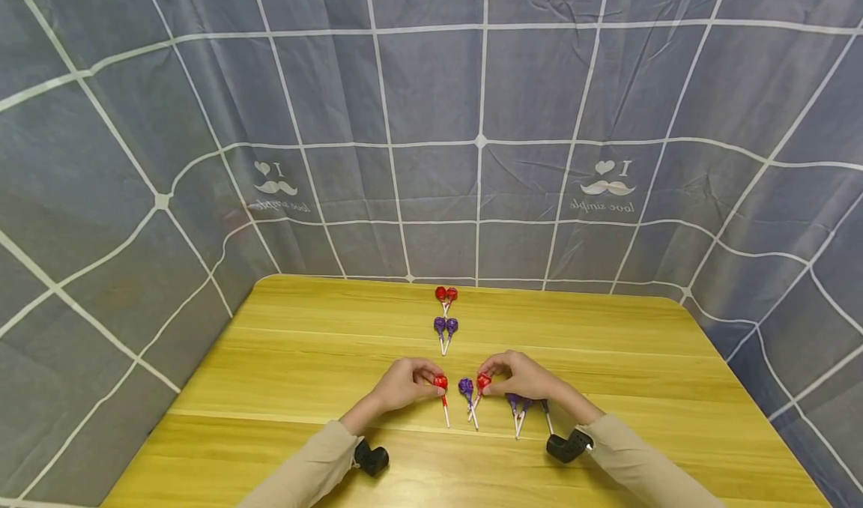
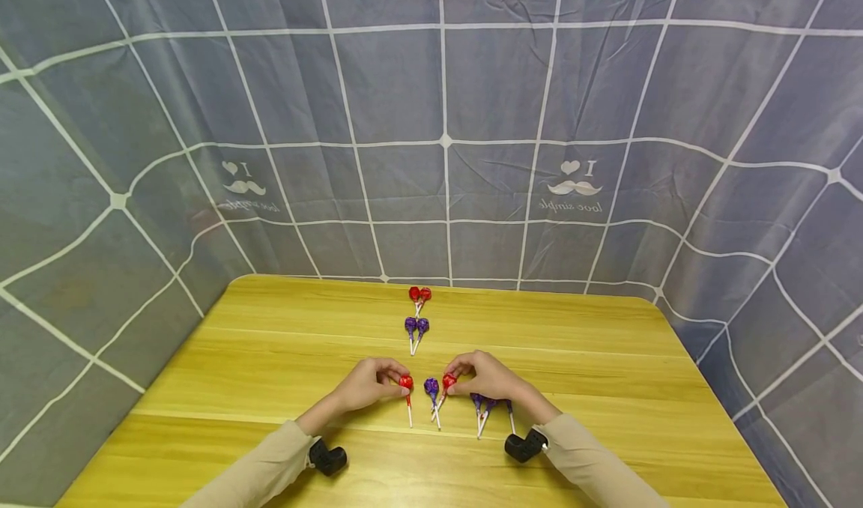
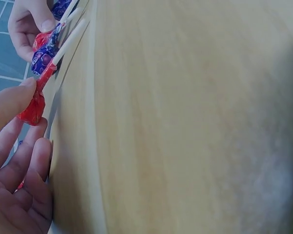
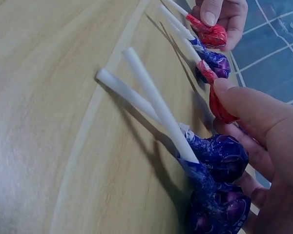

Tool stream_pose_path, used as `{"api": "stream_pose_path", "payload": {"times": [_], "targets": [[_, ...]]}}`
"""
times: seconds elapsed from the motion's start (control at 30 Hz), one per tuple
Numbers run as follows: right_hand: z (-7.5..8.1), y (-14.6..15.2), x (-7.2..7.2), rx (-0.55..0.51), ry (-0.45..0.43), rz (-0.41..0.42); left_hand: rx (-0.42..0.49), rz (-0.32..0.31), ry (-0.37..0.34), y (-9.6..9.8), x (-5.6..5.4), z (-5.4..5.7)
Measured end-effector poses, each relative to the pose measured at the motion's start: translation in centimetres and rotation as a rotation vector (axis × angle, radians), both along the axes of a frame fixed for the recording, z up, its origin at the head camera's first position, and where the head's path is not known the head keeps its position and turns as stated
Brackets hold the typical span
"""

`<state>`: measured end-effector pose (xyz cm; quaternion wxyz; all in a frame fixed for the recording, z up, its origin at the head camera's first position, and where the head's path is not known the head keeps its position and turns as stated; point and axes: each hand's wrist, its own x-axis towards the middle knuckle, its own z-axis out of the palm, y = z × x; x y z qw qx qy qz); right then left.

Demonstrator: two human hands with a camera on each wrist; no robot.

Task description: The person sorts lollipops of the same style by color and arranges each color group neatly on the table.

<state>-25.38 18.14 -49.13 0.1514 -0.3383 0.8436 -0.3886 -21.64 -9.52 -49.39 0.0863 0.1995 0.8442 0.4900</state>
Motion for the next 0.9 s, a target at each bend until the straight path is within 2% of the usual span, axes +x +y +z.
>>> {"api": "stream_pose_path", "payload": {"times": [0.23,0.33,0.43,0.57,0.9], "targets": [[0.2,0.4,0.0,-0.042,-0.040,-0.026,0.060,0.019,-0.039,0.0,-0.2,0.0],[1.3,0.2,0.6,-0.051,-0.052,-0.048,0.067,0.022,-0.038,0.0,-0.2,0.2],[1.5,0.3,0.6,-0.060,-0.048,-0.058,0.080,0.024,-0.040,-0.1,-0.3,0.5],[0.4,1.0,-0.3,-0.073,-0.049,-0.063,0.090,0.034,-0.029,-0.1,-0.6,0.5],[0.4,1.8,-0.6,-0.083,-0.095,-0.047,0.073,0.057,-0.019,0.1,-1.1,0.3]]}}
